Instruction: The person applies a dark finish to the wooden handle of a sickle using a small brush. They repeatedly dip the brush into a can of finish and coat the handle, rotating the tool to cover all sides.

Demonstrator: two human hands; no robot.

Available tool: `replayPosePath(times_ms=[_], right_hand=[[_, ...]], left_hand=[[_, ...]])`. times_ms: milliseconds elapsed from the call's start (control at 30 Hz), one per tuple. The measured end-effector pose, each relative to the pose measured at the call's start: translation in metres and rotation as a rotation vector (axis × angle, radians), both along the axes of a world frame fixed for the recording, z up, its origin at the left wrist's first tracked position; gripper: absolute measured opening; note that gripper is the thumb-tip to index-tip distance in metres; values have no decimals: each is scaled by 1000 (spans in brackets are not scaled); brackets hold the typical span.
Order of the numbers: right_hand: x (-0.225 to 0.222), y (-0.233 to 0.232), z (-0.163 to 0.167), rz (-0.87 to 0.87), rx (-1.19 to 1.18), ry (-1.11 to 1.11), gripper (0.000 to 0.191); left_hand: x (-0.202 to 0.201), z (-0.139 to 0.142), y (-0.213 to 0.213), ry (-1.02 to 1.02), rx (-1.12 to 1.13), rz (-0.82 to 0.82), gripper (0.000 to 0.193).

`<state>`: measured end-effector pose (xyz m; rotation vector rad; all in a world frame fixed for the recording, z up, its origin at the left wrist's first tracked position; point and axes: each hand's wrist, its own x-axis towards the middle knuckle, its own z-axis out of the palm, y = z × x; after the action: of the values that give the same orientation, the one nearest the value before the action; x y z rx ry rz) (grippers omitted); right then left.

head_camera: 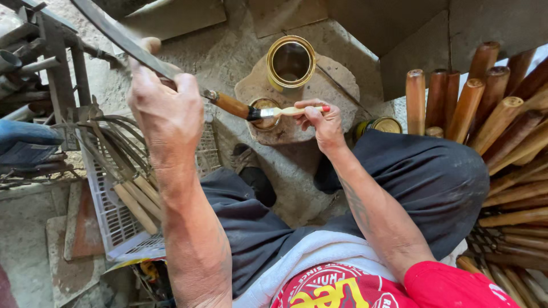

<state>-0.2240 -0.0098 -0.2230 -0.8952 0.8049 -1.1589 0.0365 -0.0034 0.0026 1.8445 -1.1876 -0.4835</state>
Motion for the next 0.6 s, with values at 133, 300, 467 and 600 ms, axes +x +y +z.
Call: replayPosePath(times_ms=[133,300,467,600], right_hand=[[1,3,-18,-20,57,41,29],[1,9,-28,-40,68,82,30],[-3,11,-27,-63,92,121,30],[1,10,-22,-46,69,125,31]], left_hand=[[6,-3,-2,-138,-89,-37,42],[19,-21,-4,-117,-68,6,43],[31,-33,-5,-214,-150,-15,42],[32,-31,-4,-178,-114,7,43]])
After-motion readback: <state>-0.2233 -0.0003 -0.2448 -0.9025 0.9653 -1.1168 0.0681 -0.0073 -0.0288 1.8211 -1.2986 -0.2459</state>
